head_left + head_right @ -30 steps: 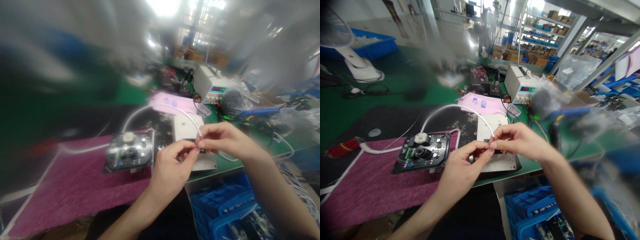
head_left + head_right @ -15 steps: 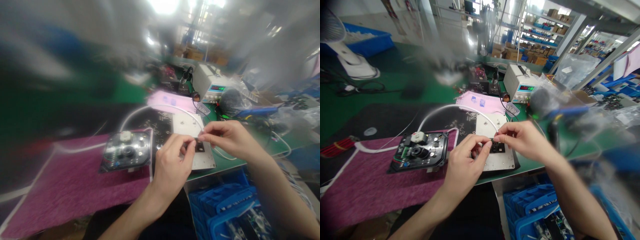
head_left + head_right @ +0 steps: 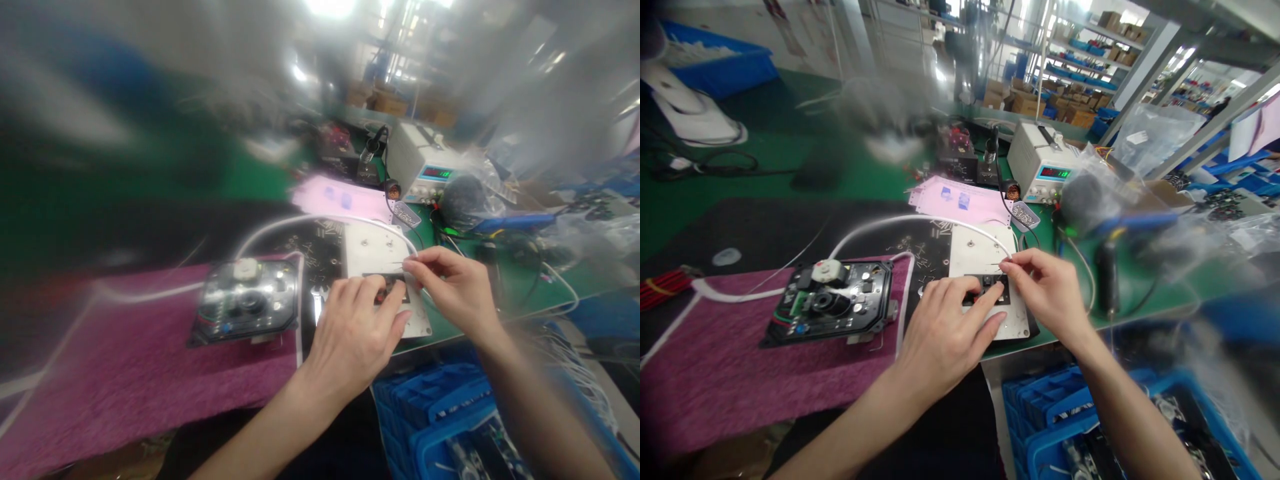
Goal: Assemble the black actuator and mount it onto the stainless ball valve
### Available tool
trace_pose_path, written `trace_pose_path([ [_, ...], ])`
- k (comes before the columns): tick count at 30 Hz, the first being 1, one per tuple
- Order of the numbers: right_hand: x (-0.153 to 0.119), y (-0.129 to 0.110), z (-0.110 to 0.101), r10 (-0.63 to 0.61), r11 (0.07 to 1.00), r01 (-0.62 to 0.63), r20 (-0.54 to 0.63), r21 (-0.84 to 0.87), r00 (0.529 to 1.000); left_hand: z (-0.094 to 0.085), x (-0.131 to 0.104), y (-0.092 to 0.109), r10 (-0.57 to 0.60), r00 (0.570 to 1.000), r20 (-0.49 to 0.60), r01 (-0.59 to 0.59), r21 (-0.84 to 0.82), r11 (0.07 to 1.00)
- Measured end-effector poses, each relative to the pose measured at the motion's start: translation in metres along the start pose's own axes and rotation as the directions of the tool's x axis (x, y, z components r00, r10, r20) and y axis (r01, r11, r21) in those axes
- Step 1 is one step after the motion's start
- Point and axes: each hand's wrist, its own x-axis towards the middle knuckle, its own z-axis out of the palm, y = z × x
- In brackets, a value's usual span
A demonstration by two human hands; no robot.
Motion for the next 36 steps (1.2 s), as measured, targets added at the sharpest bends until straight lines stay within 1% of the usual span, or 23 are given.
trace_pose_path([
  [8, -0.008, 0.004, 0.008, 0.0, 1.0, 0.0, -0.006, -0.017, 1.0, 0.001, 0.0, 0.001, -0.026, 0.999, 0.021, 0.026, -0.041, 0.999],
  [13, -0.013, 0.002, 0.011, 0.014, 1.0, -0.015, -0.043, -0.024, 0.999, 0.004, -0.002, 0.0, -0.045, 0.999, 0.028, 0.046, -0.061, 0.997],
  [16, -0.013, 0.001, 0.013, 0.049, 0.999, -0.048, -0.045, 0.019, 0.998, 0.007, -0.006, -0.001, -0.053, 0.998, -0.018, 0.052, -0.078, 0.996],
  [20, -0.012, 0.001, 0.015, 0.114, 0.986, -0.112, -0.012, 0.126, 0.993, 0.009, -0.012, -0.001, -0.063, 0.994, -0.092, 0.056, -0.084, 0.995],
  [25, -0.011, 0.005, 0.019, 0.146, 0.964, -0.149, 0.03, 0.219, 0.989, 0.009, -0.011, -0.001, -0.066, 0.992, -0.112, 0.056, -0.091, 0.994],
  [29, -0.012, 0.007, 0.02, 0.12, 0.973, -0.12, 0.014, 0.195, 0.993, 0.009, -0.01, -0.002, -0.079, 0.991, -0.111, 0.066, -0.113, 0.991],
  [32, -0.013, 0.005, 0.018, 0.066, 0.989, -0.064, -0.013, 0.131, 0.998, 0.009, -0.01, -0.001, -0.081, 0.991, -0.109, 0.067, -0.126, 0.99],
  [36, -0.013, 0.002, 0.014, -0.007, 0.999, 0.008, -0.003, 0.047, 1.0, 0.008, -0.01, -0.001, -0.079, 0.991, -0.11, 0.064, -0.136, 0.989],
])
